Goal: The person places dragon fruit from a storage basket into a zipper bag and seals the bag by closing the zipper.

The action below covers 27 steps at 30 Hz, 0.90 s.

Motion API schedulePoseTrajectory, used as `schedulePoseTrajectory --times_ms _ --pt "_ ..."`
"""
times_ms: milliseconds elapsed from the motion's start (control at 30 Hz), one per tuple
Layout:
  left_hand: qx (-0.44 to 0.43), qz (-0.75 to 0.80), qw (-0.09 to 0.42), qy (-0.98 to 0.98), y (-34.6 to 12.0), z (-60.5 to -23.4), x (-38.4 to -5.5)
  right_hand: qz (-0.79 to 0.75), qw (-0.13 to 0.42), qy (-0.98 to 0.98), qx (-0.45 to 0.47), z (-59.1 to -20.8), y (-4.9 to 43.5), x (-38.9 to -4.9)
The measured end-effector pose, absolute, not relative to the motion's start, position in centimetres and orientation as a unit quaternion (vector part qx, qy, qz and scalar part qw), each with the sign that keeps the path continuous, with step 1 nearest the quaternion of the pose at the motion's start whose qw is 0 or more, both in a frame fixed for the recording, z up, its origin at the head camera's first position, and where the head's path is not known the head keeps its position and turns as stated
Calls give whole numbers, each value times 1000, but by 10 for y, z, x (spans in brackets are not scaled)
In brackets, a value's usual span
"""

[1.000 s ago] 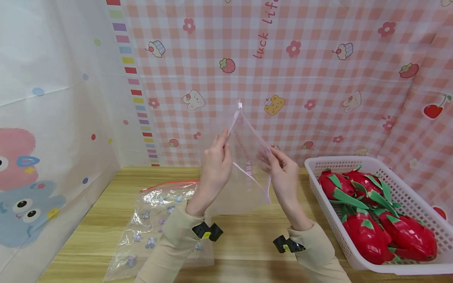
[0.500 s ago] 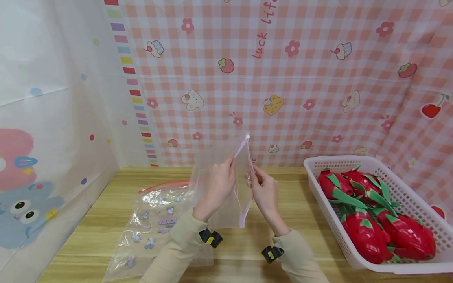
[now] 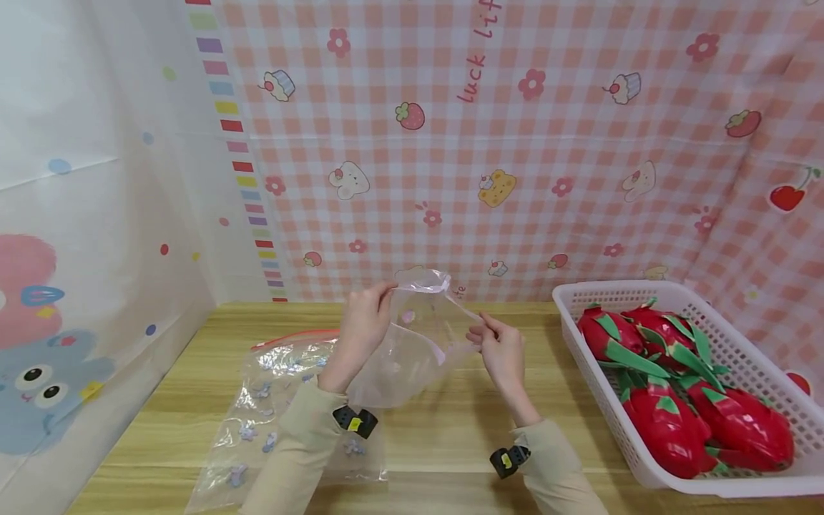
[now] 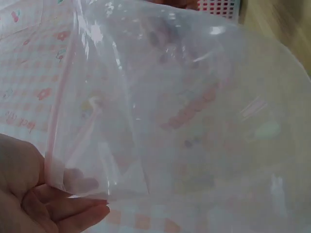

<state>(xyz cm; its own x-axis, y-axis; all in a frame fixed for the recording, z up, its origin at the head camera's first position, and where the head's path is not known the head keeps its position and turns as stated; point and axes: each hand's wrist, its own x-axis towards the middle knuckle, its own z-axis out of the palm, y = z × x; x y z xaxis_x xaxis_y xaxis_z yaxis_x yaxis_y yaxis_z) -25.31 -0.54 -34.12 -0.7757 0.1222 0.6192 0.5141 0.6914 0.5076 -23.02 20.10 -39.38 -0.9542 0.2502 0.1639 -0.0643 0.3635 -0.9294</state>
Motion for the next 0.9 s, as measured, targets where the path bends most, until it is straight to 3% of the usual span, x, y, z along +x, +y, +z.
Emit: schedulePoseTrajectory --times_ms 367,533,733,900 --pt "-224 -376 190 -879 22 -367 -239 617 138 -773 -44 -396 198 -228" --pt "-226 -346 194 -890 30 -374 -235 621 139 -770 -45 -398 203 -228" --pt "-188 -343 256 -884 12 -366 -242 585 149 -793 -87 -403 219 -229" --pt "-197 -357 253 -877 1 -360 -248 580 132 -800 -81 -405 226 -230"
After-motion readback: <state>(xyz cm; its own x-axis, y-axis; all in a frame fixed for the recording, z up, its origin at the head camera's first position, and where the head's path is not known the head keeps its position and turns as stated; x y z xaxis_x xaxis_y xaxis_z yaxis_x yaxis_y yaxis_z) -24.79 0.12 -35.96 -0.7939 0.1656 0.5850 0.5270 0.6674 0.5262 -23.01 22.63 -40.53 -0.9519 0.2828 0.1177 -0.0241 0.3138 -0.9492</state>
